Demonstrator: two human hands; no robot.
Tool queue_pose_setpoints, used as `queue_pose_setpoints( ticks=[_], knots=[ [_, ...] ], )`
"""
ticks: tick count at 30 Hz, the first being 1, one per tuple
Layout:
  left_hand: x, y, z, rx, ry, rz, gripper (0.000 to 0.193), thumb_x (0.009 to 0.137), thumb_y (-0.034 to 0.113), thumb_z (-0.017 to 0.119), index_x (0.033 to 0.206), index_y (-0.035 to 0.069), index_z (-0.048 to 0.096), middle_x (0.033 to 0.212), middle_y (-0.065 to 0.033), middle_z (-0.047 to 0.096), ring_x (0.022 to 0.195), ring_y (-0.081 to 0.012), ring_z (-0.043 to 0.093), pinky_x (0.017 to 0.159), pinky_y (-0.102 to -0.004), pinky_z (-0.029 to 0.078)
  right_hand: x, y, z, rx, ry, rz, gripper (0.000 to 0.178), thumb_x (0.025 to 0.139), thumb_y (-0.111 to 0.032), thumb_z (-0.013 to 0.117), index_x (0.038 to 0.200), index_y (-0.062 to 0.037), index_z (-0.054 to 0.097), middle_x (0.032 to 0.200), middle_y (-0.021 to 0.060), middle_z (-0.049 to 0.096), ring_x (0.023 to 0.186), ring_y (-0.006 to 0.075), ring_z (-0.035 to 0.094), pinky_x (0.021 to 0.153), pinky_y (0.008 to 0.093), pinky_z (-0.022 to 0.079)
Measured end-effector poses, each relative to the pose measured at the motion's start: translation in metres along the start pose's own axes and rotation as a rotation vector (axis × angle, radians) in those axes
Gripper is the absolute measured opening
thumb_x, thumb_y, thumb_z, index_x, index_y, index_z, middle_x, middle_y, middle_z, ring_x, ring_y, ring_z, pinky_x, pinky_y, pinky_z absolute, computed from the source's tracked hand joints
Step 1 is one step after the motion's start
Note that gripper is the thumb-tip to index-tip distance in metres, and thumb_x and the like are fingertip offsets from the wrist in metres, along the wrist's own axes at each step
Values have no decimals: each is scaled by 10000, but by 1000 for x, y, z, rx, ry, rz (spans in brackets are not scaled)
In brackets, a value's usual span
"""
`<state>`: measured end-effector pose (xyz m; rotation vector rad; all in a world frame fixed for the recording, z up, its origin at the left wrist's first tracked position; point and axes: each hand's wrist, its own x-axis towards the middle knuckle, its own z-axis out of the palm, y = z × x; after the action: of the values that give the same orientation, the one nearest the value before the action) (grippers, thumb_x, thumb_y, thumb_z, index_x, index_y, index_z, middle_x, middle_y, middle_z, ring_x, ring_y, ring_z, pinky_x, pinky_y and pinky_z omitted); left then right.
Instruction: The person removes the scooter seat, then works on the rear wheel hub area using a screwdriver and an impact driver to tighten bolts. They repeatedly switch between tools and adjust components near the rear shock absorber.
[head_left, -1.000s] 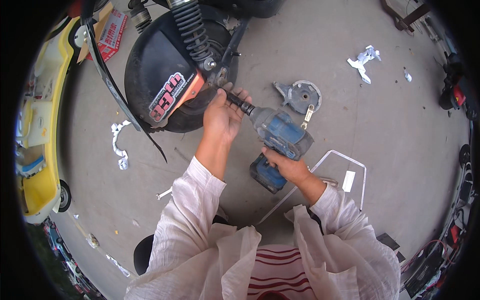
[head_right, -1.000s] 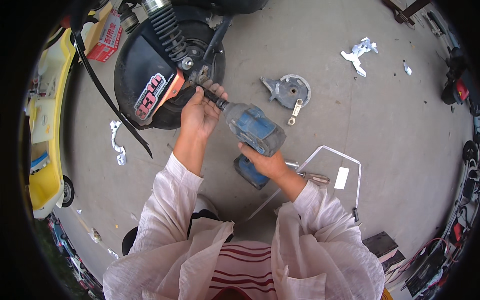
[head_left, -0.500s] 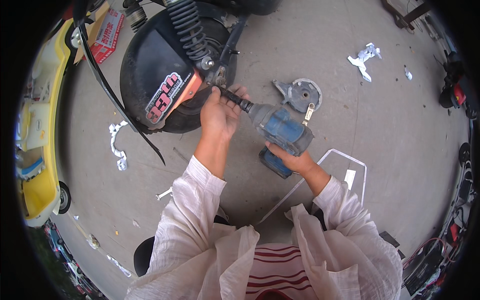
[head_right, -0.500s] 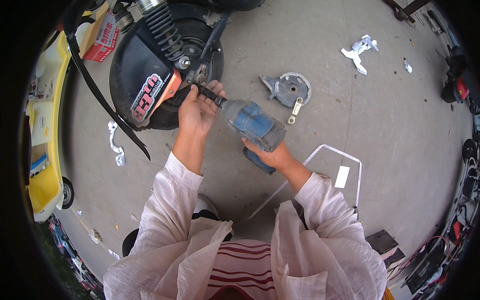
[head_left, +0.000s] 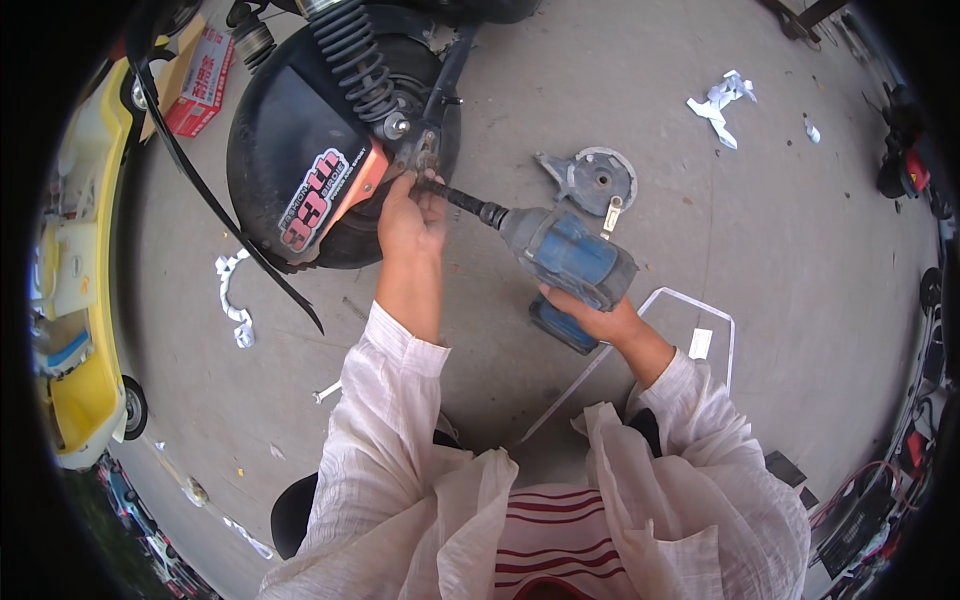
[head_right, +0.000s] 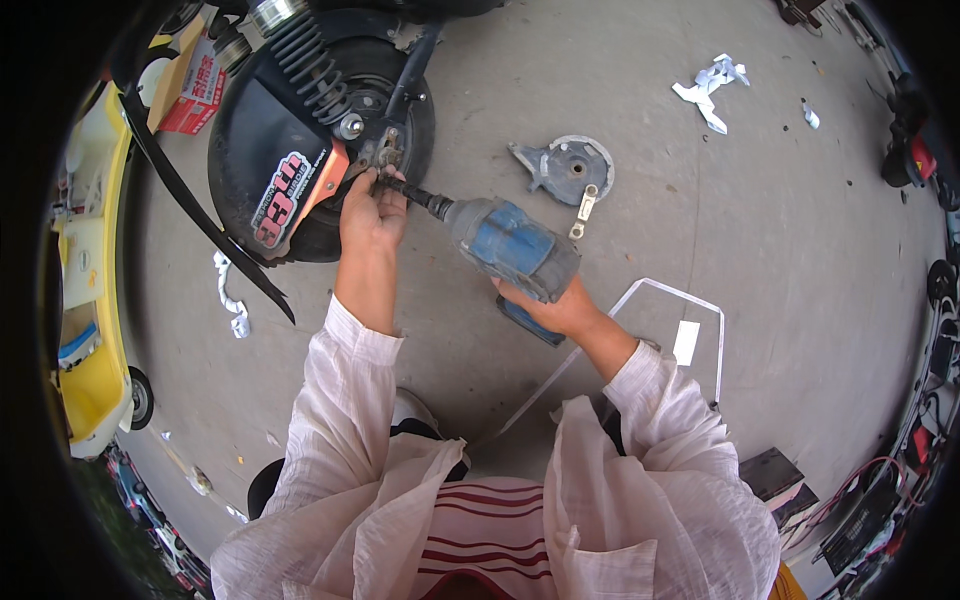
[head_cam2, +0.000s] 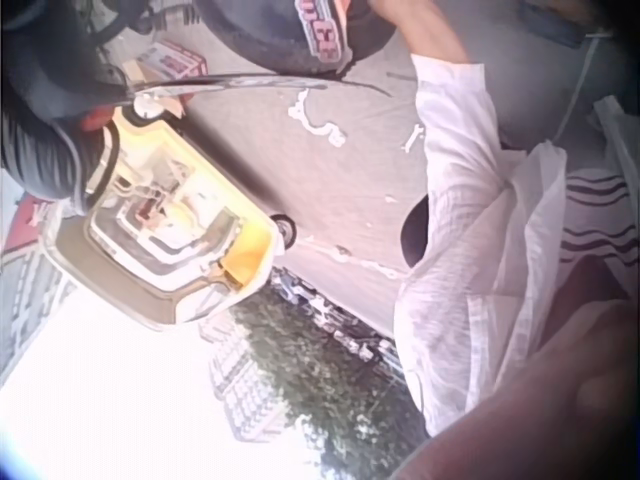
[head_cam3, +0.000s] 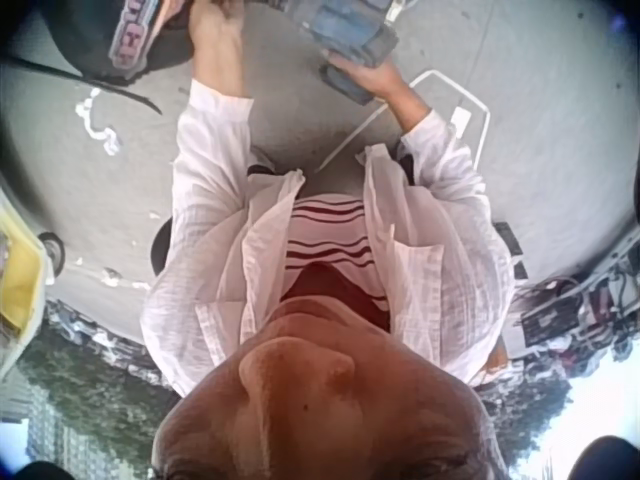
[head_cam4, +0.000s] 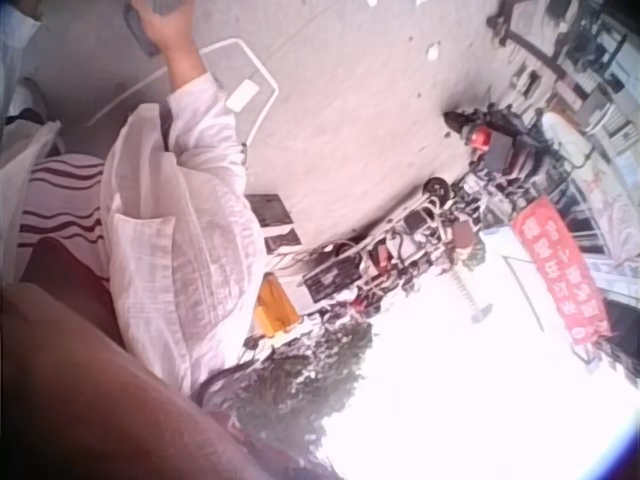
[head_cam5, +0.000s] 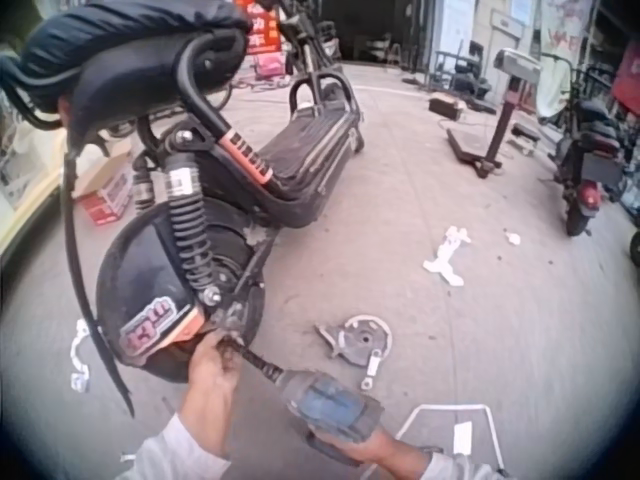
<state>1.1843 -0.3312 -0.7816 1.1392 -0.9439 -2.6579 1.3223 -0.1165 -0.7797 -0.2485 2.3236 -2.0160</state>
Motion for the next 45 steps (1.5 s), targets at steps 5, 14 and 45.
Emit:
queue_pose_setpoints(
  ticks=[5, 14, 45],
  knots=[
    [-8, 6, -10, -63, -9, -56, 139, 909, 53, 544, 1003, -50, 552, 988, -150, 617, 932, -252, 631, 895, -399, 537, -7, -3, -6, -7, -36, 30, 238, 797, -129, 712, 1003, -36, 638, 948, 109, 656, 840, 259, 620, 781, 354, 491],
    [-15, 22, -30, -87, -305, -229, 195, 916, 88, 592, 1054, -46, 562, 1086, -168, 626, 1084, -289, 601, 995, -424, 482, -8, -11, -7, 88, -41, 133, 219, 809, -127, 706, 988, -25, 630, 938, 76, 650, 847, 193, 604, 776, 327, 491],
    [-25, 19, 5, -104, -123, -87, 154, 964, 21, 439, 1089, -59, 478, 1102, -228, 572, 1059, -337, 602, 957, -432, 517, 9, -1, 16, 121, -26, 107, 190, 825, -97, 684, 988, -32, 612, 866, 22, 618, 787, 135, 556, 725, 292, 467]
  ],
)
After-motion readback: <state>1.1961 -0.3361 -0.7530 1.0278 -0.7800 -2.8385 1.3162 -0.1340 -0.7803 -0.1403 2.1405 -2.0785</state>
